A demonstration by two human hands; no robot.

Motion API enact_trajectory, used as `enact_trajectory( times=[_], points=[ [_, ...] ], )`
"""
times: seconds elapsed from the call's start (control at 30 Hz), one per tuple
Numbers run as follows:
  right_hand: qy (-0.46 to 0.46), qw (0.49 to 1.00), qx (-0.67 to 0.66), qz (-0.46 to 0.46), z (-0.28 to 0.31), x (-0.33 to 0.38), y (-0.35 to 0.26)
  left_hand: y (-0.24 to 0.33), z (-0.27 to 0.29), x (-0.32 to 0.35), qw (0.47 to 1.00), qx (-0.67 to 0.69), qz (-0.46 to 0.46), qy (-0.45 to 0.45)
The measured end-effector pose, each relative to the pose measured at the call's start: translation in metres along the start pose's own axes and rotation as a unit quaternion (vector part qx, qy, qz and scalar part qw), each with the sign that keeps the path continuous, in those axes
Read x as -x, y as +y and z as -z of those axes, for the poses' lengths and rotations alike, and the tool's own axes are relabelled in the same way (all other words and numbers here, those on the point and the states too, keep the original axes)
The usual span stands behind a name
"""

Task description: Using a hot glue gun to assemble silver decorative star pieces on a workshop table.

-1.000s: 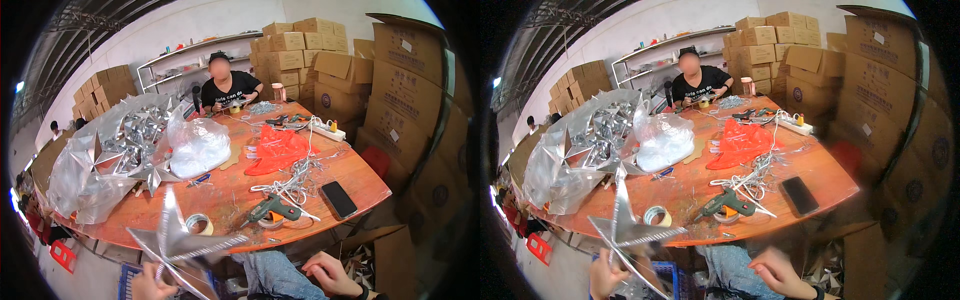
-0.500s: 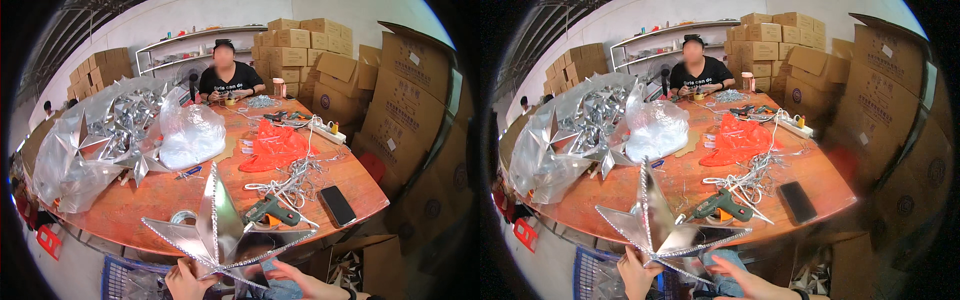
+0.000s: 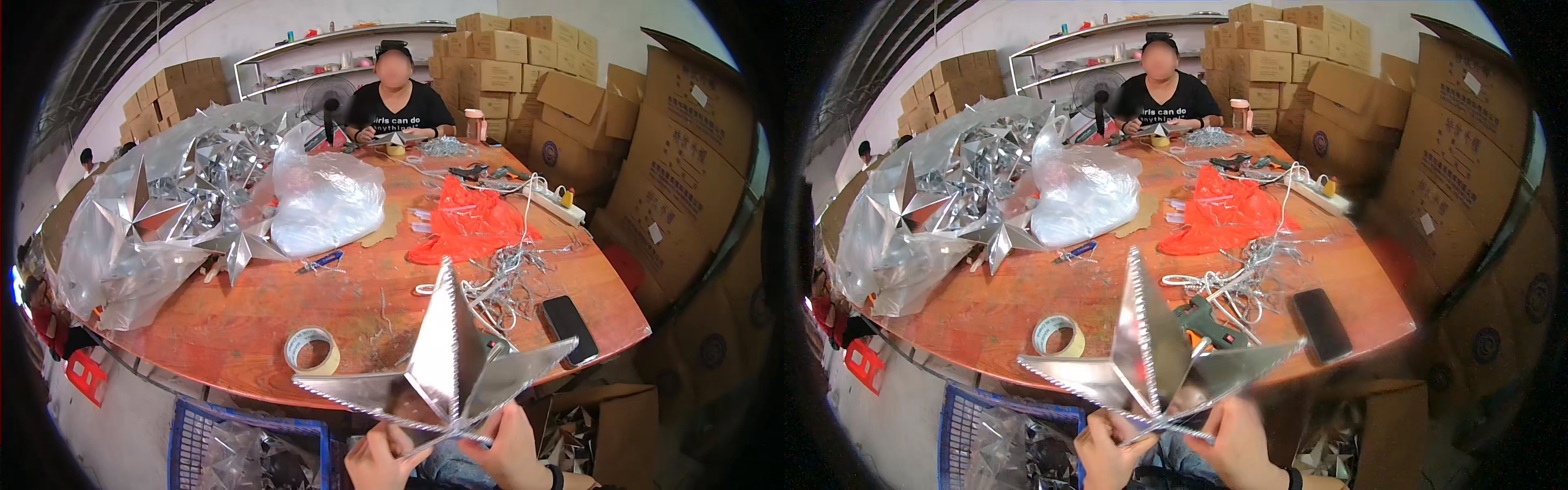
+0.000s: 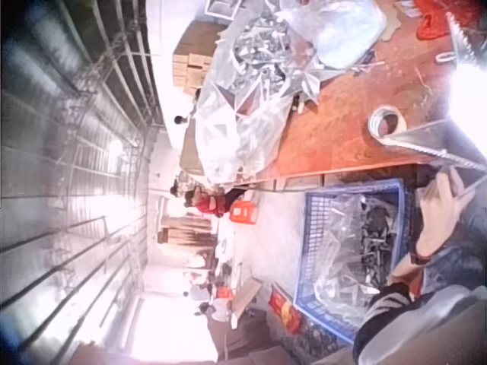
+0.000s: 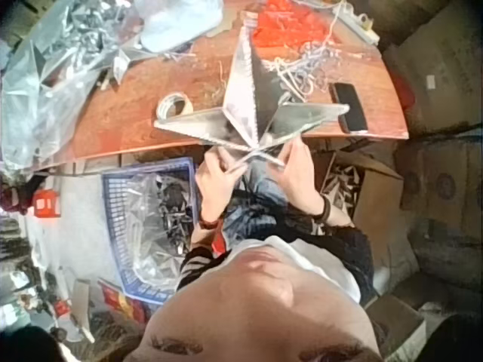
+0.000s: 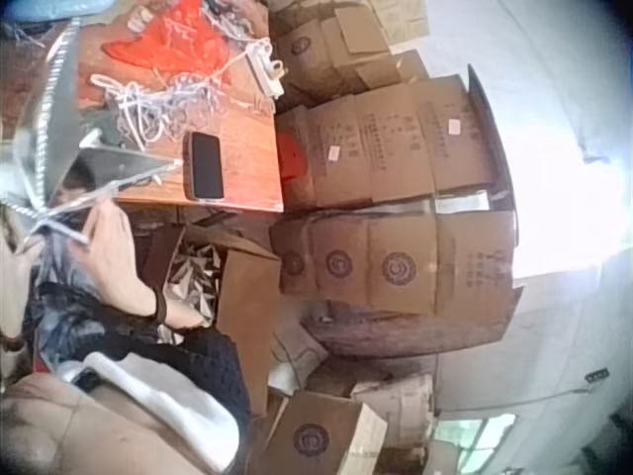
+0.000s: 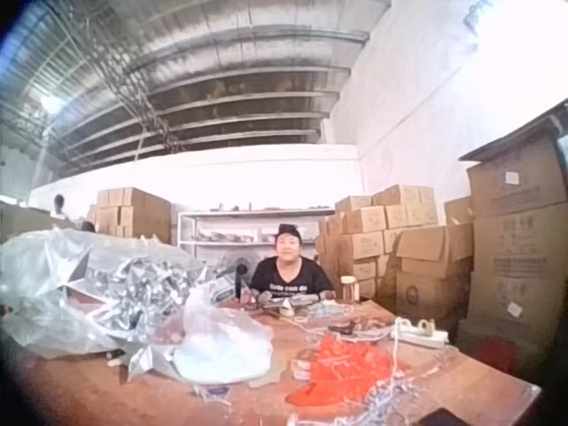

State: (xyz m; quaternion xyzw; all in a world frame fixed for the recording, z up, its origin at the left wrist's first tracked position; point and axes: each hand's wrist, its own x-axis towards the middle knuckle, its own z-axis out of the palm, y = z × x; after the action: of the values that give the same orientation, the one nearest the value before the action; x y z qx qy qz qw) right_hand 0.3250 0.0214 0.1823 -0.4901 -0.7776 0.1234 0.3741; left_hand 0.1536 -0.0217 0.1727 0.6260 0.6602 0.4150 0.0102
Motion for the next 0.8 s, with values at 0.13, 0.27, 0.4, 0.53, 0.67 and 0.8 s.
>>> enact_trajectory(
  times=[0.13,0.27,0.4,0.53,0.67,0.8],
  points=[
    [-0.07,0.975,-0.104,-0.183,0.019,-0.002,0.022,0.017,-0.013,0.003,0.994,0.085,0.005,-0.068],
    [0.091,0.987,-0.057,-0.123,0.036,0.023,0.05,0.046,0.009,-0.009,0.961,0.165,-0.072,-0.209],
    [0.242,0.945,-0.1,-0.197,0.071,0.066,0.077,0.054,0.009,-0.007,0.95,0.157,-0.072,-0.261],
    [0.335,0.888,0.097,-0.3,0.14,0.155,0.12,0.063,-0.008,-0.013,0.949,0.204,-0.051,-0.236],
    [0.297,0.832,0.131,-0.45,0.139,0.202,0.136,0.052,-0.015,-0.003,0.964,0.197,-0.048,-0.175],
    [0.257,0.821,0.125,-0.494,0.123,0.315,0.171,0.044,-0.007,0.005,0.966,0.189,-0.044,-0.173]
  ],
)
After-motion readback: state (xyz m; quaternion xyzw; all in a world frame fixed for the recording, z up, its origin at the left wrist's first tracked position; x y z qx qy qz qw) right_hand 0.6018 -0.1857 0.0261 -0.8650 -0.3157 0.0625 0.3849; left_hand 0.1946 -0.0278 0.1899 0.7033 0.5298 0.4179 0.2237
